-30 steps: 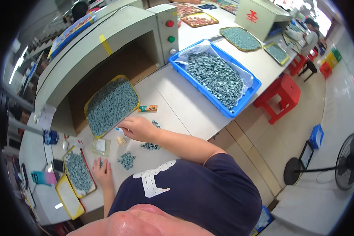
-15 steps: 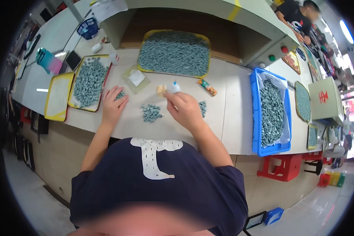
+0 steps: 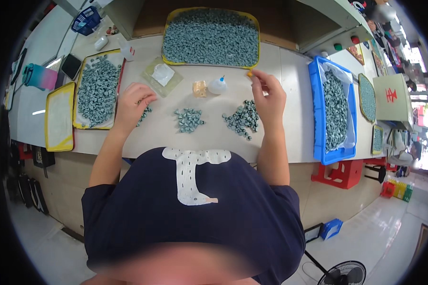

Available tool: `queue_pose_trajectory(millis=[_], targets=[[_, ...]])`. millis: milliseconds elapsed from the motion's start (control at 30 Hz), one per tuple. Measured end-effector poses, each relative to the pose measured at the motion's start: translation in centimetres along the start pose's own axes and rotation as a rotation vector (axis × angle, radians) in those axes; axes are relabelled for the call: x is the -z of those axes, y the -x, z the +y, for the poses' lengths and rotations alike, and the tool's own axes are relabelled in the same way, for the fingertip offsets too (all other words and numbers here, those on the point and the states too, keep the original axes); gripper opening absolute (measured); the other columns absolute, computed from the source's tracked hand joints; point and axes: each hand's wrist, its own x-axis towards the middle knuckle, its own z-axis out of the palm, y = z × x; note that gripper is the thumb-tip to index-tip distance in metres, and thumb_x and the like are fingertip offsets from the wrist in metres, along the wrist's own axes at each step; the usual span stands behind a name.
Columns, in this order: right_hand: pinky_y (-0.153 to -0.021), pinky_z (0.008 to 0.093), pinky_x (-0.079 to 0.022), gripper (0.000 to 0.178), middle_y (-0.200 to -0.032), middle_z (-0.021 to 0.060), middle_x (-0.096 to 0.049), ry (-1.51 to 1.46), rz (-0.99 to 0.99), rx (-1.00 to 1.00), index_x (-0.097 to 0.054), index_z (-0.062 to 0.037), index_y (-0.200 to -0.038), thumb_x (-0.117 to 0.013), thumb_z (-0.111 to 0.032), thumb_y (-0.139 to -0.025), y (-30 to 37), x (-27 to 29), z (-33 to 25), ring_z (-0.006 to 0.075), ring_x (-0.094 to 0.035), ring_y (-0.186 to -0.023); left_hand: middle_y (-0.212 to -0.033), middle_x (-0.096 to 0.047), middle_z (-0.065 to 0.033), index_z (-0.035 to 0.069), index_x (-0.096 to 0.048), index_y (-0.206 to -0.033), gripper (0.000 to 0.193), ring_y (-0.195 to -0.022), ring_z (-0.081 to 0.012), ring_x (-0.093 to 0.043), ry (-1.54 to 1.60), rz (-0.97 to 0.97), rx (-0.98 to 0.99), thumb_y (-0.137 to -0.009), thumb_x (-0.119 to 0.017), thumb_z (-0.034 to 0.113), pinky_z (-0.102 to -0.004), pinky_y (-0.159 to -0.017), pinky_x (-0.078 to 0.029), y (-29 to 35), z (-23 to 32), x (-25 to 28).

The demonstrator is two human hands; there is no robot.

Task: Assembling small plastic components by applying glue and joining them together on a factory workbench.

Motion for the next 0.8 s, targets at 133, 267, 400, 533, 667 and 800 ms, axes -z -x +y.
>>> queue_pose_trajectory(millis=[133,267,400,533,667,800], targets=[[-0.072,0.0257,-0.049,0.035,-0.1,0.0078,-0.064,0.013,-0.231,-0.031,-0.062,-0.0031,-0.115,-0.069,-0.007,-0.081,-0.1,-0.7,-1.1,0.0142,-0.061,-0.084,-0.078,-0.06,-0.0047,0.001,-0.061,-0.086,0.014,-0.068,-0.0168,-0.057,0.314,0.071,0.223,-0.083,-0.068,0.012,-0.0293,-0.064,-0.046,-1.3,2.3,-1.0],[-0.074,0.0273,-0.05,0.036,-0.107,0.0079,-0.064,0.134,-0.363,-0.022,-0.062,-0.0041,-0.114,-0.072,-0.01,-0.079,0.3,-3.2,-2.0,0.0166,-0.061,-0.09,-0.079,-0.06,-0.0041,0.001,-0.058,-0.095,0.013,-0.065,-0.0133,-0.054,0.78,-0.03,0.384,-0.091,-0.062,0.013,-0.0275,-0.063,-0.046,-1.0,3.2,-3.8],[-0.077,0.0285,-0.05,0.034,-0.108,0.0079,-0.063,0.169,-0.421,-0.154,-0.06,-0.0024,-0.11,-0.073,-0.01,-0.079,0.3,-5.2,-2.2,0.0171,-0.059,-0.096,-0.081,-0.059,-0.005,0.0,-0.055,-0.098,0.011,-0.067,-0.0137,-0.053,1.558,-0.113,0.601,-0.094,-0.057,0.01,-0.0279,-0.064,-0.047,-0.7,4.0,-5.4],[-0.08,0.0294,-0.049,0.034,-0.103,0.0075,-0.061,-0.043,-0.39,-0.177,-0.057,0.0002,-0.109,-0.073,-0.009,-0.08,1.2,-6.1,-1.4,0.0168,-0.059,-0.097,-0.086,-0.058,-0.0076,0.001,-0.053,-0.102,0.01,-0.071,-0.0141,-0.053,1.741,-0.068,0.761,-0.094,-0.055,0.008,-0.0274,-0.065,-0.046,-0.5,3.9,-5.6],[-0.083,0.0297,-0.049,0.036,-0.102,0.0074,-0.06,-0.143,-0.373,-0.172,-0.053,0.0017,-0.112,-0.071,-0.007,-0.083,2.1,-5.1,-2.4,0.0159,-0.059,-0.097,-0.09,-0.057,-0.0074,0.002,-0.052,-0.103,0.011,-0.074,-0.0134,-0.052,1.808,-0.054,0.884,-0.095,-0.054,0.01,-0.0272,-0.065,-0.045,-0.1,4.7,-5.3],[-0.083,0.0305,-0.049,0.037,-0.104,0.0095,-0.061,-0.09,-0.353,-0.097,-0.055,-0.0004,-0.113,-0.072,-0.006,-0.08,3.4,-5.1,-4.1,0.018,-0.06,-0.096,-0.088,-0.054,-0.0063,0.003,-0.051,-0.102,0.01,-0.071,-0.0126,-0.047,1.954,-0.163,0.874,-0.097,-0.051,0.011,-0.026,-0.064,-0.042,1.3,3.4,-5.9]])
